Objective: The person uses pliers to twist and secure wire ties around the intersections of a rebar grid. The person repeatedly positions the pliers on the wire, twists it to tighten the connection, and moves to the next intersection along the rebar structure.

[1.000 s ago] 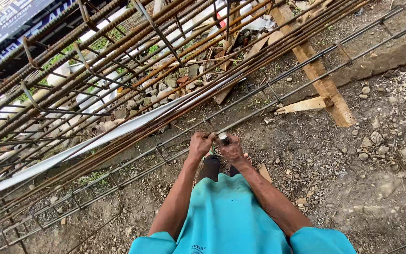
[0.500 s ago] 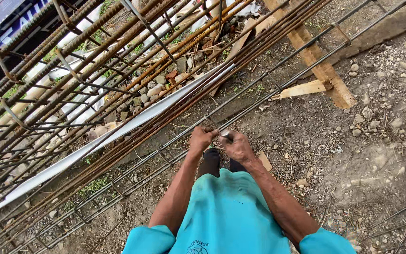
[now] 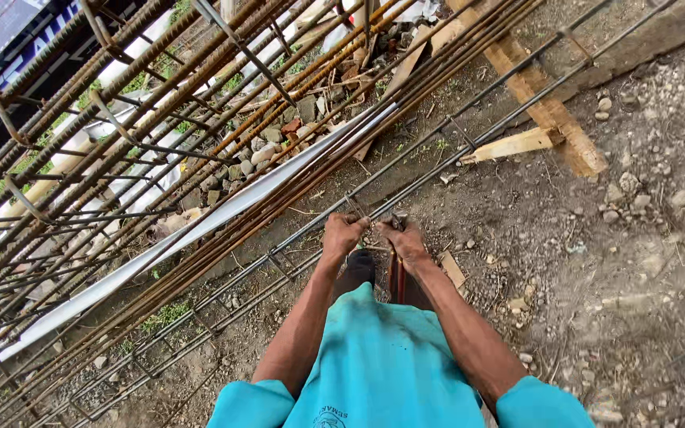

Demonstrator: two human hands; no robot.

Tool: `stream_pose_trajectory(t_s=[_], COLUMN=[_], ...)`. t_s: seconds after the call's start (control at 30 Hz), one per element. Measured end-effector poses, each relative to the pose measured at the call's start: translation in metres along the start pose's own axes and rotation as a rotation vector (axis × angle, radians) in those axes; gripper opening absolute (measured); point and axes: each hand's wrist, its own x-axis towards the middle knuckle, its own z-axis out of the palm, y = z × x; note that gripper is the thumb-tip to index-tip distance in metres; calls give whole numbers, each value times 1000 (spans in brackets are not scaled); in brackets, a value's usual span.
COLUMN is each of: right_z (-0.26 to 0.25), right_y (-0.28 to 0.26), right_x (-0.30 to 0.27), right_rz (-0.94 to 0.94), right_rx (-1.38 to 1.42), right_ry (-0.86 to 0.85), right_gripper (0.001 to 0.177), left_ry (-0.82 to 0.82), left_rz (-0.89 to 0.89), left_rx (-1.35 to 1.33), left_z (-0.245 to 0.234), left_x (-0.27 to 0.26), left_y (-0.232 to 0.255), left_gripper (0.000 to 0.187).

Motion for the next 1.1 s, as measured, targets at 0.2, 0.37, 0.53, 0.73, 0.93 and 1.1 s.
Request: stream_pose_trajectory(t_s=[0.2, 0.37, 0.53, 0.73, 0.93, 1.1], right_z=[55, 0, -45, -49, -31, 1], right_y=[58, -39, -32, 118, 117, -27], right_x=[-23, -62, -52, -18, -12, -86], right_rz=[-115, -109, 333, 519, 578, 630], right_rx=[-846, -486, 61, 208, 140, 203], right_ry=[496, -112, -224, -210, -166, -293], right_gripper=[27, 29, 29, 52, 120, 110], left_ry=[59, 121, 241, 288, 194, 212], left_rz=[3, 10, 12, -50, -111, -124], left_rx=[-31, 20, 417, 406, 366, 475], left_z=[8, 5, 18, 46, 38, 40], left_x=[13, -25, -97, -98, -97, -85], left_y=[-23, 12, 74, 34, 38, 23], left_gripper=[34, 28, 61, 36, 36, 33])
